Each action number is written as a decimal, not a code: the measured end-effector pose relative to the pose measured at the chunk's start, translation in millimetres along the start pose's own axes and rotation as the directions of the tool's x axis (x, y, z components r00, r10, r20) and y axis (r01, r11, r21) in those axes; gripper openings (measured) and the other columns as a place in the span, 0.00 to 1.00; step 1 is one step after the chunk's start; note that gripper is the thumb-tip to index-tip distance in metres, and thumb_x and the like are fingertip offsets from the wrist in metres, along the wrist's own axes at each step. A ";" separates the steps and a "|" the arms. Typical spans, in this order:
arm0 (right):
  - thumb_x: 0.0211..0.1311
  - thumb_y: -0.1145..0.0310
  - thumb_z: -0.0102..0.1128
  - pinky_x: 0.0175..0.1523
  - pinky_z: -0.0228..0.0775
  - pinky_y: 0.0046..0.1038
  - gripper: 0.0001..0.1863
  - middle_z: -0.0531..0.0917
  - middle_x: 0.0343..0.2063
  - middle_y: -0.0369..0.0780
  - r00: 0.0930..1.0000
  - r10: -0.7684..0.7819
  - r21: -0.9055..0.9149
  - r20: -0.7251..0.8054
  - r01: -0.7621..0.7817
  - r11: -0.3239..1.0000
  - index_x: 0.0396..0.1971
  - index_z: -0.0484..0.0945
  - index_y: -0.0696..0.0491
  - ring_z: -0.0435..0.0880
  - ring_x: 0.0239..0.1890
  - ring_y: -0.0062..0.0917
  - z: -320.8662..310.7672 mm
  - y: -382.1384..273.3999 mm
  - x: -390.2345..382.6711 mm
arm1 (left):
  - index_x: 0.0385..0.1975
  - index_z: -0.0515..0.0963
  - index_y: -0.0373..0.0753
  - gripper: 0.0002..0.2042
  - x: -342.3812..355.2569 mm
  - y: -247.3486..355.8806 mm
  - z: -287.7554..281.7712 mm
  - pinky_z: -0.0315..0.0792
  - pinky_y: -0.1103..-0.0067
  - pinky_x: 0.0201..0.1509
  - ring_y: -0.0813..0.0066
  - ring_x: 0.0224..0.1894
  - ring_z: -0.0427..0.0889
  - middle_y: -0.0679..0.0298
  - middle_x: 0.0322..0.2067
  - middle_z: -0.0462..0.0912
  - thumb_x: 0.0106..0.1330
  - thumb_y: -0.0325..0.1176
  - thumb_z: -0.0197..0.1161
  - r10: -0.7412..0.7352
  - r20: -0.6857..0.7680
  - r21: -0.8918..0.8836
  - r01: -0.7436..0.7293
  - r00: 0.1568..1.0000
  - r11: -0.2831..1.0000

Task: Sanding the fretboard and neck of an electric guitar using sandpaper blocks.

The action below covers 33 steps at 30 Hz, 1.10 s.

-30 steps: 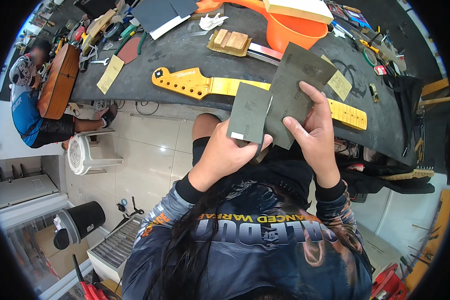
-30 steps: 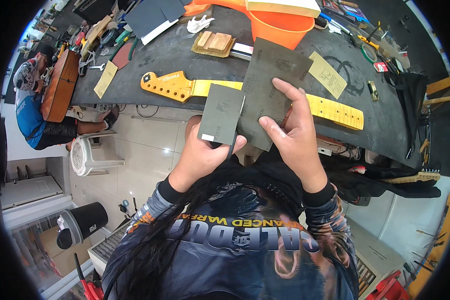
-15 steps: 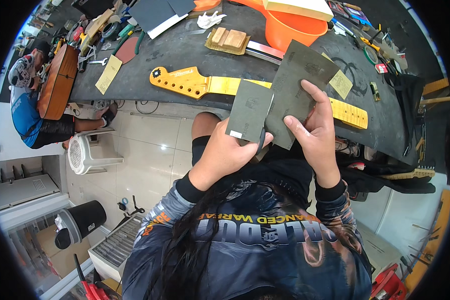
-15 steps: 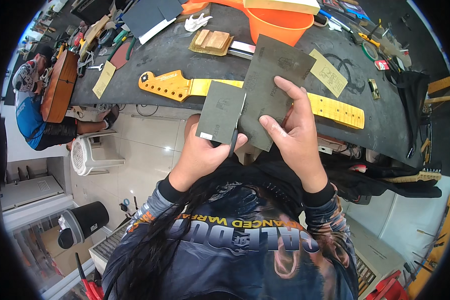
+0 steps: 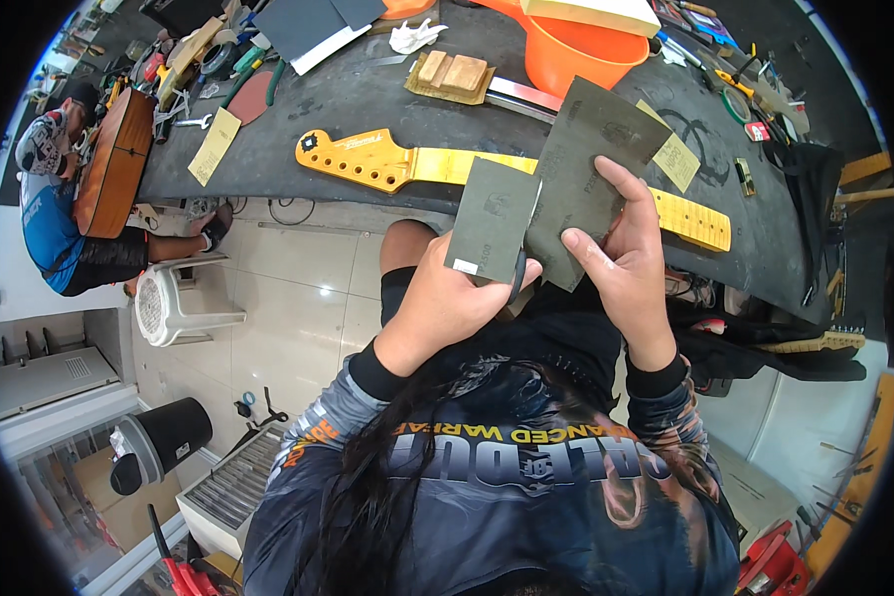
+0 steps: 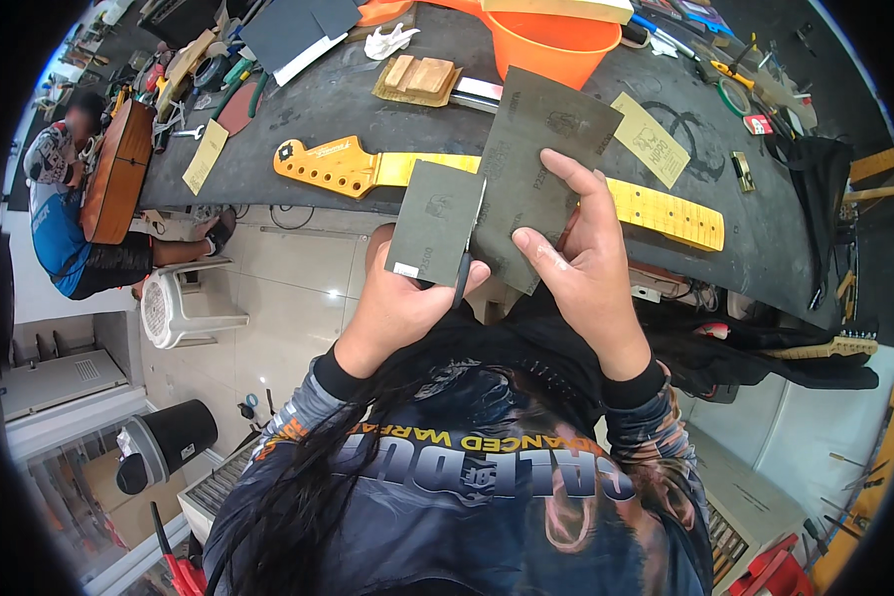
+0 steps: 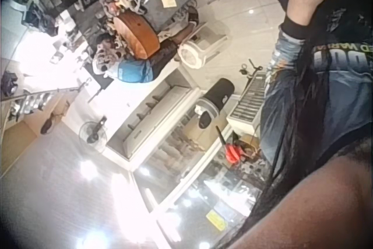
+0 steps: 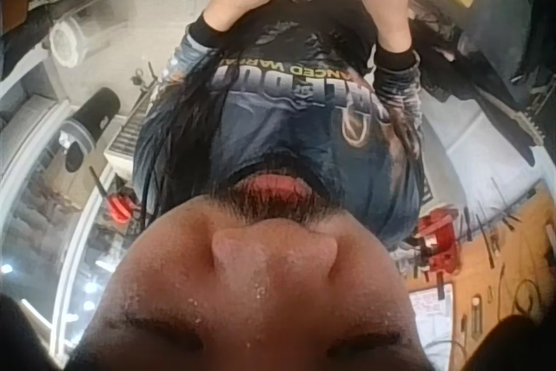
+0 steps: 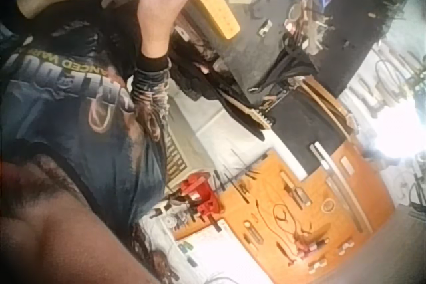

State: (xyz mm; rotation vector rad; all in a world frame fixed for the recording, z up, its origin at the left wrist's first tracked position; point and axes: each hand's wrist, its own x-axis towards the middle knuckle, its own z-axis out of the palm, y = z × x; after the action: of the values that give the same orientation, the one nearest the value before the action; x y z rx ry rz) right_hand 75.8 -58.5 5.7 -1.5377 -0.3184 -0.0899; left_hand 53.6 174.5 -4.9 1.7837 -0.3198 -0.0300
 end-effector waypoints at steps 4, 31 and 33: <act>0.73 0.86 0.72 0.81 0.71 0.35 0.40 0.72 0.69 0.41 1.000 -0.001 -0.003 0.001 0.001 1.000 0.82 0.68 0.59 0.74 0.77 0.29 0.5 0.5 -1.0 | 0.49 0.89 0.34 0.12 -1.8 -0.7 0.4 0.84 0.68 0.46 0.60 0.39 0.94 0.54 0.39 0.95 0.72 0.33 0.82 -0.019 -0.002 -0.007 0.019 1.000 1.000; 0.71 0.85 0.74 0.81 0.70 0.35 0.41 0.73 0.73 0.42 0.996 -0.075 -0.045 -0.056 0.073 0.996 0.82 0.69 0.60 0.75 0.77 0.31 -15.6 -14.8 11.9 | 0.50 0.88 0.38 0.16 -48.5 -56.5 -67.9 0.80 0.74 0.53 0.72 0.47 0.82 0.65 0.44 0.86 0.63 0.21 0.82 -0.012 0.100 0.154 -0.004 0.995 0.988; 0.71 0.84 0.74 0.81 0.70 0.35 0.41 0.73 0.74 0.42 0.997 -0.071 -0.044 -0.035 0.069 0.997 0.82 0.68 0.60 0.74 0.78 0.31 -19.0 -16.5 11.1 | 0.55 0.84 0.40 0.23 -37.2 -66.4 -86.2 0.78 0.71 0.62 0.69 0.57 0.83 0.61 0.55 0.87 0.62 0.28 0.86 0.019 0.083 0.189 -0.035 0.996 0.981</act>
State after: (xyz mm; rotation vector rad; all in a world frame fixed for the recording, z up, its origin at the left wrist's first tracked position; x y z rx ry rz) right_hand 85.0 -76.3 24.5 -1.5652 -0.3434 -0.1802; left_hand 47.6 278.5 -53.7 1.9712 -0.4169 -0.0541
